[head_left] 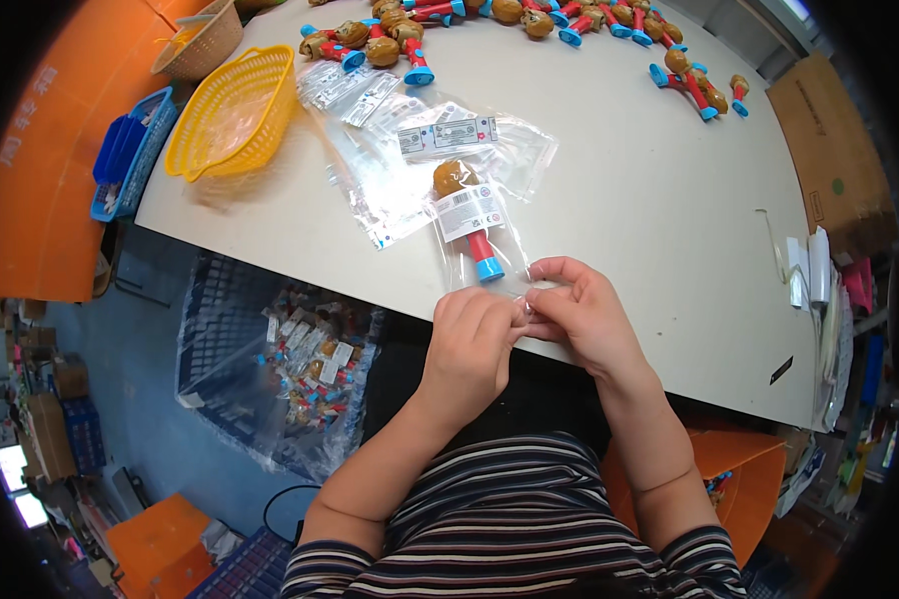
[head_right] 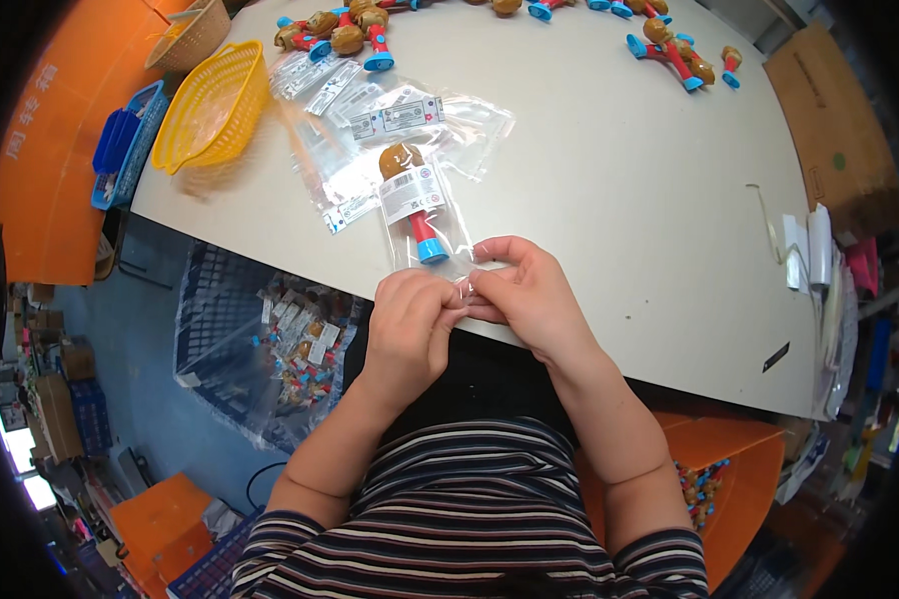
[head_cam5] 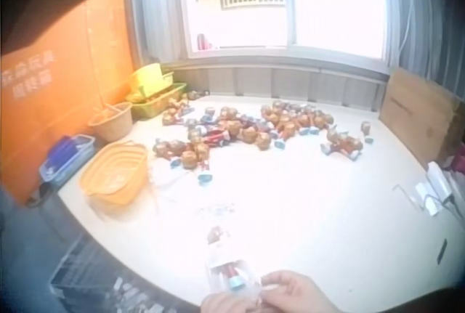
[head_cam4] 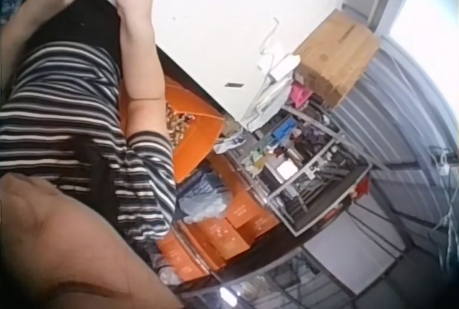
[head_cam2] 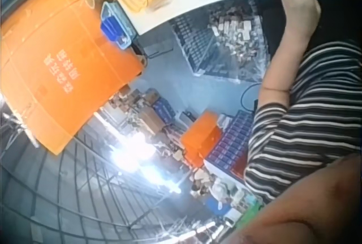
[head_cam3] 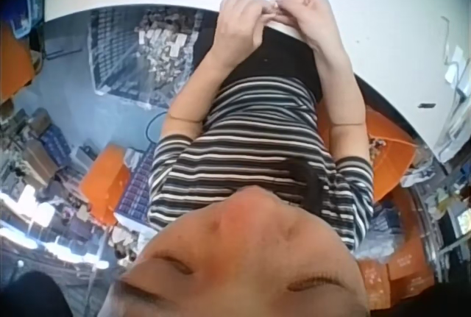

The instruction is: The recorder is packaging small toy rattles into individual plastic bags.

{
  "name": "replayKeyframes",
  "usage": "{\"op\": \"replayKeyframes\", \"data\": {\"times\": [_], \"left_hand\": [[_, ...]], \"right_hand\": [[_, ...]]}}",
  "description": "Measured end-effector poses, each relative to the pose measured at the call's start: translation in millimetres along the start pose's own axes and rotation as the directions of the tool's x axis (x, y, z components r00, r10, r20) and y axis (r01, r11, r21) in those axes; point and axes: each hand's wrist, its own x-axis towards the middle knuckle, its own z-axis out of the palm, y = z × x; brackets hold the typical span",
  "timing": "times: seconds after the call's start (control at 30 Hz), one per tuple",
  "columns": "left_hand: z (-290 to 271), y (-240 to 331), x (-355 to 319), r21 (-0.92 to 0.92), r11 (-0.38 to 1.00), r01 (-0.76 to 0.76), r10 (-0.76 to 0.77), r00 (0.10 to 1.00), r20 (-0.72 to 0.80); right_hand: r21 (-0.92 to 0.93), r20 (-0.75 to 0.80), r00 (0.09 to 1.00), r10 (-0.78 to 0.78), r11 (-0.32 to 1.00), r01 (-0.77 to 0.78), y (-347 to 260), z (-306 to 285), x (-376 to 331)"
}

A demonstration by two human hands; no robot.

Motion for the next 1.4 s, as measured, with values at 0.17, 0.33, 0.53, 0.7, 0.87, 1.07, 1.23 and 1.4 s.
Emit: {"op": "replayKeyframes", "data": {"times": [0.17,0.33,0.53,0.7,0.87,1.07,1.23,1.4], "left_hand": [[-10.7,4.3,-4.1,-0.199,0.979,0.032,-0.005,0.991,0.137],[-24.1,1.2,1.4,-0.078,0.985,0.152,-0.154,0.988,-0.015],[-0.5,8.0,5.3,0.130,0.991,0.031,-0.026,0.999,-0.038],[10.8,3.9,0.9,0.258,0.966,-0.030,0.040,0.999,-0.032],[16.5,1.9,0.0,0.319,0.946,-0.052,0.065,0.997,-0.030],[16.0,-0.8,-1.7,0.140,0.990,-0.001,0.001,1.000,0.003],[11.0,-2.4,3.9,-0.058,0.998,0.011,-0.009,0.999,0.031],[8.8,-0.2,7.8,-0.132,0.991,-0.019,0.024,0.999,0.036]], "right_hand": [[0.027,-0.062,0.995,-0.082,0.996,0.084,1.7,-1.0,5.0],[-0.055,-0.015,1.000,-0.021,0.998,0.020,-4.4,1.8,1.9],[0.031,0.089,0.995,-0.036,0.999,0.033,3.5,-7.9,5.1],[0.007,0.035,0.999,-0.010,1.000,0.010,0.0,-2.7,2.0],[0.017,0.048,0.999,-0.011,1.000,0.010,0.9,-3.9,3.3],[0.024,0.018,0.999,-0.029,0.999,0.029,4.3,-4.3,4.7],[0.003,0.021,0.999,-0.032,0.999,0.032,3.8,-5.9,4.4],[0.039,0.037,0.998,-0.053,0.998,0.051,5.6,-6.1,5.3]]}}
